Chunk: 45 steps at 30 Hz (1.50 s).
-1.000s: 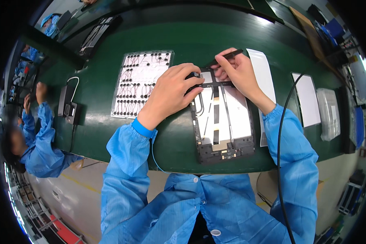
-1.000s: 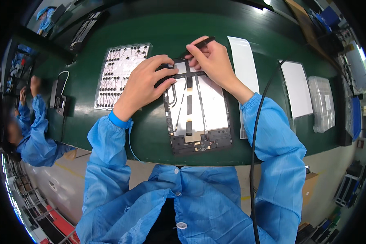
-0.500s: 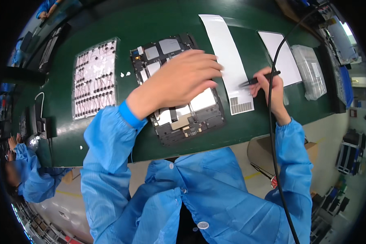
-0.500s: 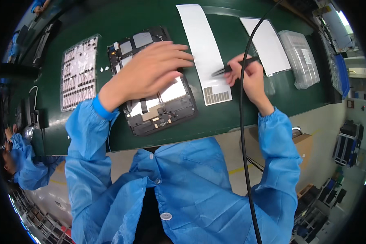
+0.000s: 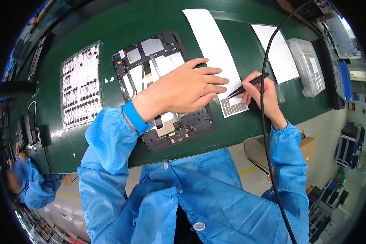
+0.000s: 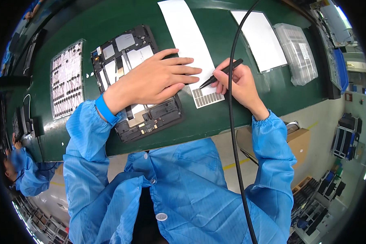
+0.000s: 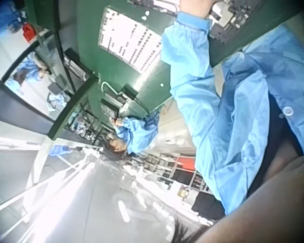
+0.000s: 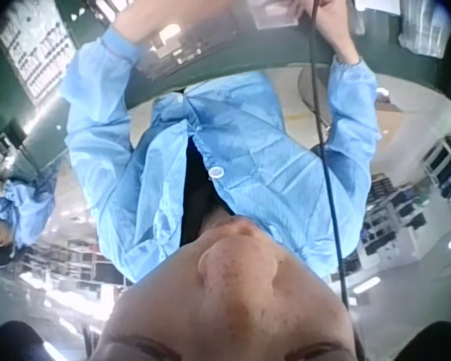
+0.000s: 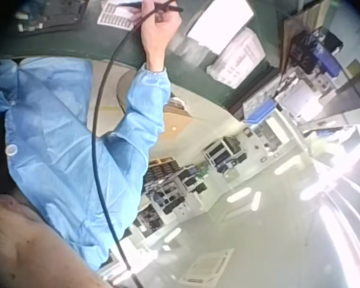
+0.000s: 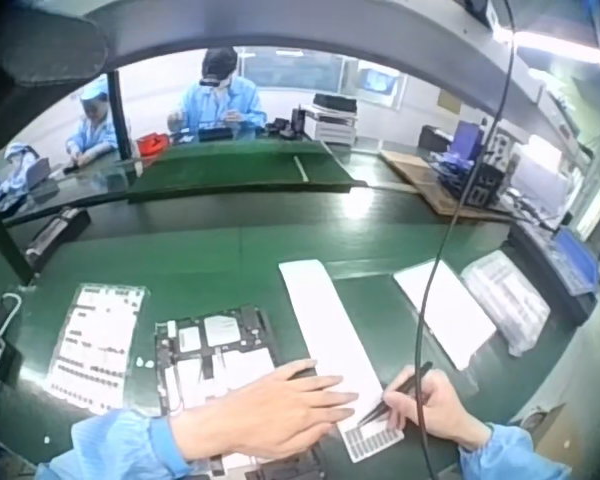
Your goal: Assembling components and applying adhesive strips to tablet frames.
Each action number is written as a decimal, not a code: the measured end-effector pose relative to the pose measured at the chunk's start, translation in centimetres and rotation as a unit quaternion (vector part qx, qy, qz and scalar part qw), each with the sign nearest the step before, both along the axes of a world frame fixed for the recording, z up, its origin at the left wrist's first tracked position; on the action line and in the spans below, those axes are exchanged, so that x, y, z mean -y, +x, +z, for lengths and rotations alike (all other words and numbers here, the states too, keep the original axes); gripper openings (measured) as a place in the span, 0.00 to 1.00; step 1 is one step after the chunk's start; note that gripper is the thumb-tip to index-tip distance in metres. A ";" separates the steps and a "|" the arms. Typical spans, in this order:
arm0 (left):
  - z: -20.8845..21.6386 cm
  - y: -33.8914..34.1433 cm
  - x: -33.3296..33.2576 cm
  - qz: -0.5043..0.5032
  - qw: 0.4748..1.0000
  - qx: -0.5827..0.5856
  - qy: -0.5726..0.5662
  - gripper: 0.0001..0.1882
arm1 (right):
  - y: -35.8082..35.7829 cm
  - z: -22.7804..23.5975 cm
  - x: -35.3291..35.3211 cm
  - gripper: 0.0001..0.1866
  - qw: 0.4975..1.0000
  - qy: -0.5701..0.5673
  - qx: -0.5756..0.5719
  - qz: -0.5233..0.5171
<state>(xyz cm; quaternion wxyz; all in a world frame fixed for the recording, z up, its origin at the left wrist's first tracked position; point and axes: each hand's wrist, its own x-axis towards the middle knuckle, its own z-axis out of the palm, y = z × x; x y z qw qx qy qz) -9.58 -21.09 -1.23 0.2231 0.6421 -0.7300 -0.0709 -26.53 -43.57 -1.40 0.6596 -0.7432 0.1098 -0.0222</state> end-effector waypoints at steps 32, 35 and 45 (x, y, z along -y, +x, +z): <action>1.3 4.8 -7.1 0.367 0.922 0.002 -0.119 0.15 | 21.0 -1.2 -5.2 0.16 0.990 0.062 0.084 0.097; 1.3 4.7 -7.0 0.364 0.924 0.008 -0.114 0.14 | 20.9 -1.3 -5.0 0.16 0.989 0.061 0.095 0.101; 1.3 4.6 -6.9 0.365 0.924 0.007 -0.113 0.13 | 20.8 -1.3 -5.0 0.14 0.988 0.062 0.096 0.108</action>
